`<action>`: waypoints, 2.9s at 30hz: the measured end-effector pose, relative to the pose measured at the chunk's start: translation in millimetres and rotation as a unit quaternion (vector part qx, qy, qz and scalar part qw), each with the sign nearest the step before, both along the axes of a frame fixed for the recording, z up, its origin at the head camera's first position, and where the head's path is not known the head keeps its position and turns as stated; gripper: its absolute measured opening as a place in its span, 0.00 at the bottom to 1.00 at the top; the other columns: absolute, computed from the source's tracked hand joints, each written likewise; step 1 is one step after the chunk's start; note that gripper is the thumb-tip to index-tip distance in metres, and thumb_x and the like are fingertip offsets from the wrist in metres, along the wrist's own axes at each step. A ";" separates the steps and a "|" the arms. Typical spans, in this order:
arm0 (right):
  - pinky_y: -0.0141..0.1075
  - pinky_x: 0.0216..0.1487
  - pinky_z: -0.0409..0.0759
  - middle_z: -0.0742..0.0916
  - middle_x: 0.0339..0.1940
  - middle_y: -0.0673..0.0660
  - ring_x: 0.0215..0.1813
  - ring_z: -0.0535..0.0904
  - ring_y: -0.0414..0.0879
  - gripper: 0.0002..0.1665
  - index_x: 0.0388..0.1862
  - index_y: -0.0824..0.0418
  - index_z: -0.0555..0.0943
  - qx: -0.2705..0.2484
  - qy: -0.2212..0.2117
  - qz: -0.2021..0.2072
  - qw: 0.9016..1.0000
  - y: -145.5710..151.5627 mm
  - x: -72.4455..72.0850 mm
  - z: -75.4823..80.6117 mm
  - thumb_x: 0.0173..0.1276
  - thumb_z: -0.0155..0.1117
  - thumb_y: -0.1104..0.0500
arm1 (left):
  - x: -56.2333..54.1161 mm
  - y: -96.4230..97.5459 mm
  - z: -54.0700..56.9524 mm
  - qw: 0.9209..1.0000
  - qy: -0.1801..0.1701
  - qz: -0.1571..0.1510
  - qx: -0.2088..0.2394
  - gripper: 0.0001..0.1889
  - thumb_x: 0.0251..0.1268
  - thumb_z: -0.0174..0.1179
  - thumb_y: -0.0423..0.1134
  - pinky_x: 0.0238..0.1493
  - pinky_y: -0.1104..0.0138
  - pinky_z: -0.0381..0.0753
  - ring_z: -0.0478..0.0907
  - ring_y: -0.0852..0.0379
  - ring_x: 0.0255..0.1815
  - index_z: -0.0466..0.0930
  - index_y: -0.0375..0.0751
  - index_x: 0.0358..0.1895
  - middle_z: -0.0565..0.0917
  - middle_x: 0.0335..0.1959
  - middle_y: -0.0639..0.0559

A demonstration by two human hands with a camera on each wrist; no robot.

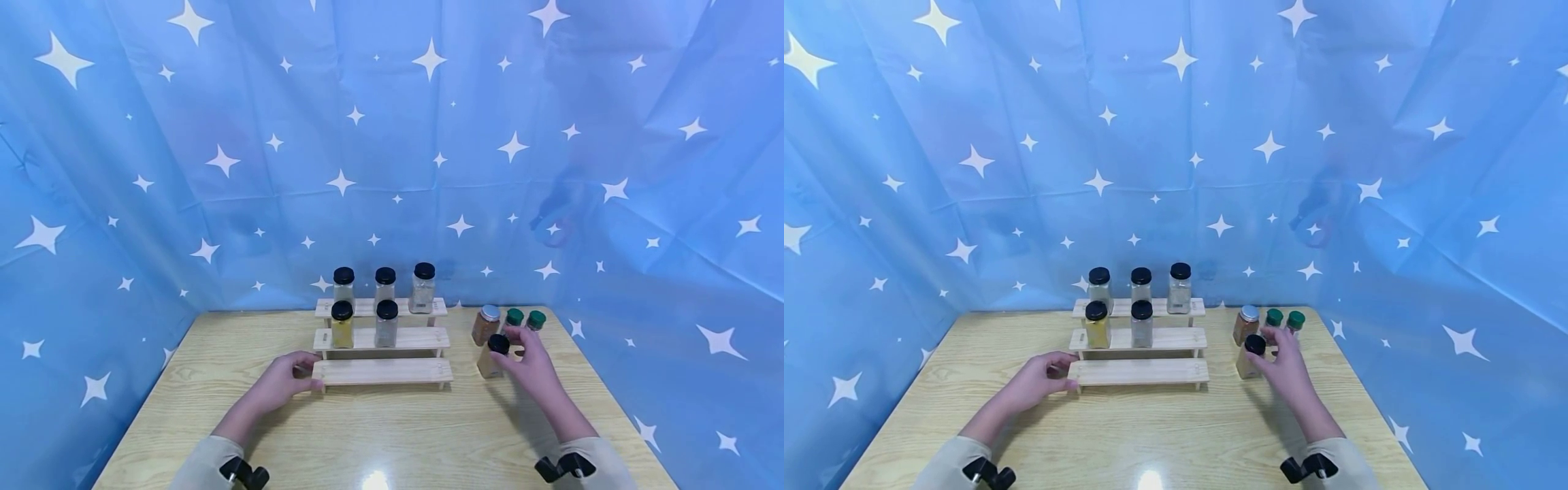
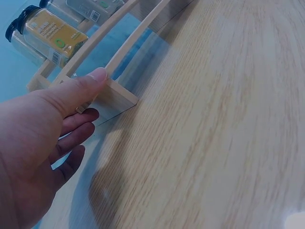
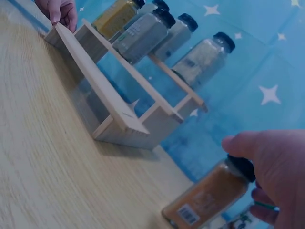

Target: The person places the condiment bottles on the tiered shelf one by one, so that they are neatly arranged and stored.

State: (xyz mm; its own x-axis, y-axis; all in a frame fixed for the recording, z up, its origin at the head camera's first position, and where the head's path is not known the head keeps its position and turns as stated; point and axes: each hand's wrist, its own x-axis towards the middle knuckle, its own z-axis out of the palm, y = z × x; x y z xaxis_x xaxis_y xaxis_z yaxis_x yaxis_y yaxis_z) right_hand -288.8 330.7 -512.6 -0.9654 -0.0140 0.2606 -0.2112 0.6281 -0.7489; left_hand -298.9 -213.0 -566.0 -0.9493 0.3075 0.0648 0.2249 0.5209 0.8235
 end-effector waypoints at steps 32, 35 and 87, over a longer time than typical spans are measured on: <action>0.57 0.67 0.84 0.83 0.69 0.70 0.70 0.79 0.66 0.33 0.76 0.65 0.73 -0.035 -0.012 0.008 0.999 1.8 -4.4 -25.6 0.78 0.75 0.62 | -0.2 -0.1 -2.6 1.000 -0.005 0.007 -0.007 0.30 0.66 0.82 0.50 0.59 0.55 0.86 0.86 0.52 0.54 0.86 0.41 0.66 0.89 0.53 0.52; 0.54 0.66 0.85 0.84 0.68 0.68 0.69 0.81 0.64 0.32 0.74 0.62 0.76 -0.034 -0.014 -0.006 0.999 2.4 -5.3 -27.9 0.78 0.77 0.60 | 0.2 0.2 -3.4 1.000 -0.005 0.008 -0.009 0.30 0.66 0.82 0.50 0.58 0.55 0.86 0.86 0.52 0.53 0.86 0.40 0.66 0.89 0.53 0.53; 0.43 0.56 0.90 0.88 0.58 0.59 0.60 0.86 0.57 0.32 0.68 0.60 0.82 -0.031 0.034 0.102 0.994 -76.2 -33.8 53.5 0.68 0.85 0.58 | 0.1 1.1 -0.4 1.000 -0.007 0.008 -0.001 0.30 0.65 0.82 0.49 0.62 0.51 0.85 0.85 0.53 0.54 0.86 0.40 0.66 0.89 0.53 0.52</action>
State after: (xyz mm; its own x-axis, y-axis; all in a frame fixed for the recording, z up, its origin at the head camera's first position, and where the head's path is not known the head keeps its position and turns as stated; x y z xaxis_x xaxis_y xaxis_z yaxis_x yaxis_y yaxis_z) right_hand -322.6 254.5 -459.1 -0.9240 -0.1898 0.3319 -0.3813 0.5194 -0.7647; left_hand -298.7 -211.9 -566.4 -0.9548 0.2928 0.0505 0.2049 0.5257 0.8256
